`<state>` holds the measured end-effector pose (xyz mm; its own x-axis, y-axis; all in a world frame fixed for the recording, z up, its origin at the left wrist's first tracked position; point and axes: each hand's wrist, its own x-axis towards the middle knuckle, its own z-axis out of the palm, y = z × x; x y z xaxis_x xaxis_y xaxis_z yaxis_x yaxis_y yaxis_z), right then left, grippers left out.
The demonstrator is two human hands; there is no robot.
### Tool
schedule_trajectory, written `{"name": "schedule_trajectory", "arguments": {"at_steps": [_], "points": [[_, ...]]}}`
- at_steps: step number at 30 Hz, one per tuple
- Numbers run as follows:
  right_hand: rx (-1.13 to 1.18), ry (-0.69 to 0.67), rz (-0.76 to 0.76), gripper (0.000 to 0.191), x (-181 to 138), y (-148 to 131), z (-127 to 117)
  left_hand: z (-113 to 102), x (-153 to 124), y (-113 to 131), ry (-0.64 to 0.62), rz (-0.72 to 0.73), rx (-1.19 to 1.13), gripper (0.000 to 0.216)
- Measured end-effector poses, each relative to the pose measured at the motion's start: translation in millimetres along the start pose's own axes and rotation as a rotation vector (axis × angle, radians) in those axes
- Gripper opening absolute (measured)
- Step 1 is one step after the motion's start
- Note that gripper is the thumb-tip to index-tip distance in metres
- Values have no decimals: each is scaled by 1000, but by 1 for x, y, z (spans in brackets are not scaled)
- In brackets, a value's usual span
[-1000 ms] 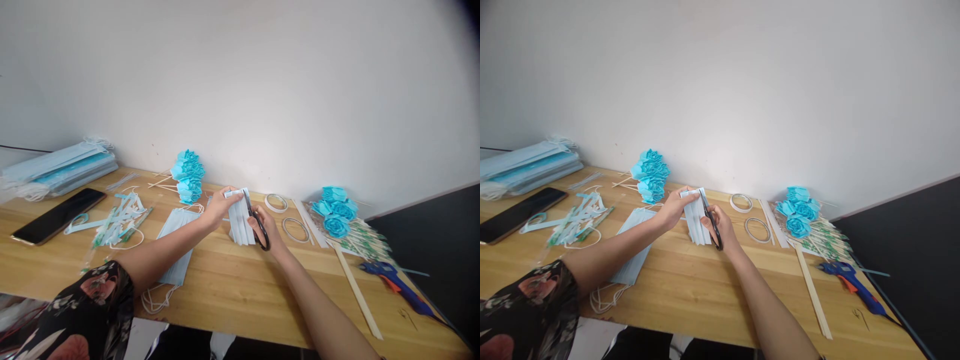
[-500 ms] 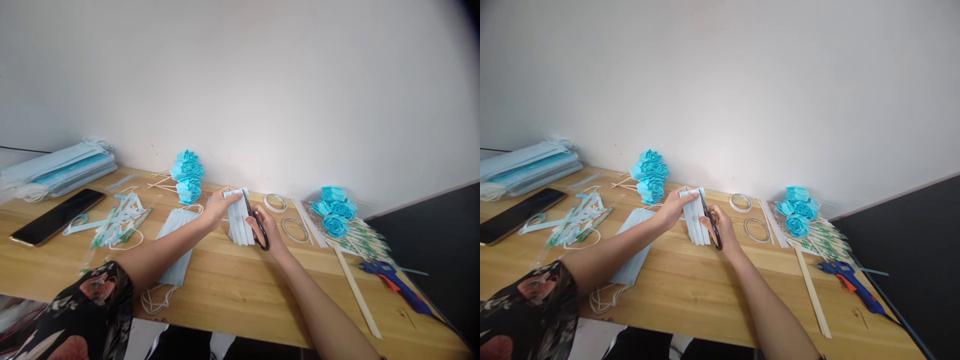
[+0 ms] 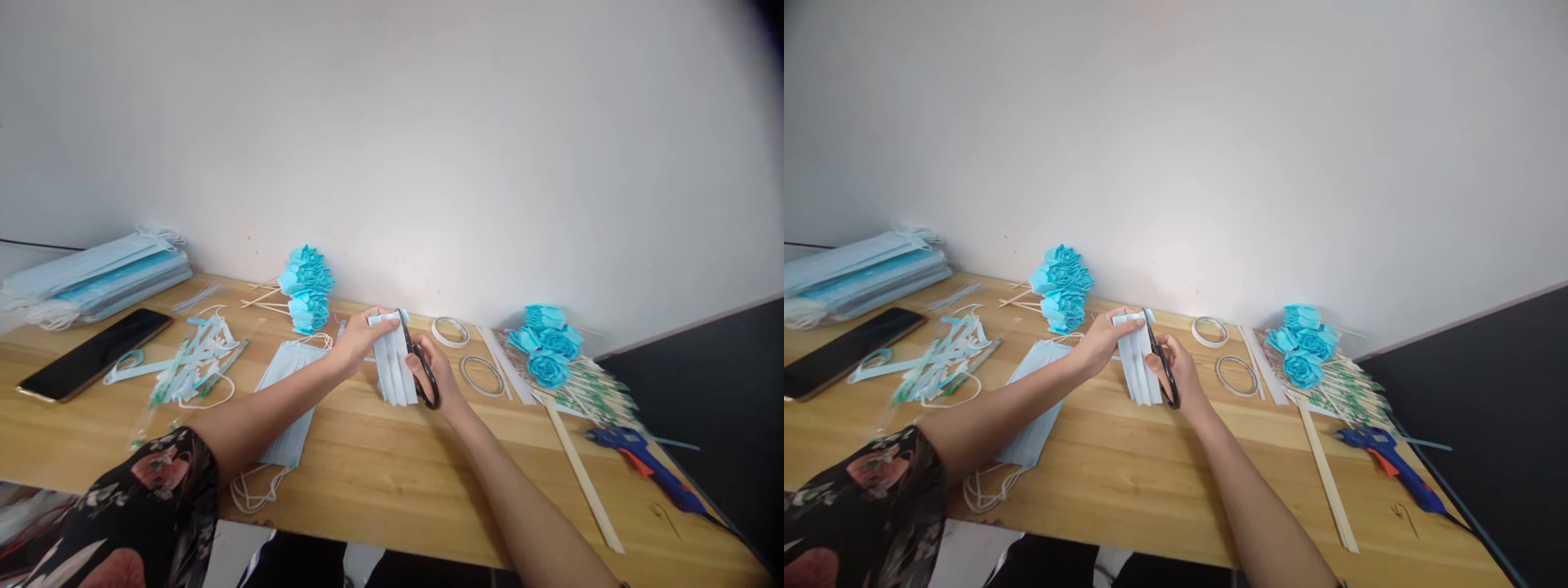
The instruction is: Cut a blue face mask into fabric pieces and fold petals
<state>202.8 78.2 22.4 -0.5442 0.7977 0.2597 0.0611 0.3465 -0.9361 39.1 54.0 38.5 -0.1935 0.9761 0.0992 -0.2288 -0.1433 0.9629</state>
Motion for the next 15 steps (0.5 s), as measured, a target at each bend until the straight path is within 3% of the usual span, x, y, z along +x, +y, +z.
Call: {"name": "schedule_trajectory", "arguments": {"at_steps": [15], "points": [[35, 38, 79, 35, 0, -2, 1, 2, -3, 6, 9, -54, -4, 33]]}}
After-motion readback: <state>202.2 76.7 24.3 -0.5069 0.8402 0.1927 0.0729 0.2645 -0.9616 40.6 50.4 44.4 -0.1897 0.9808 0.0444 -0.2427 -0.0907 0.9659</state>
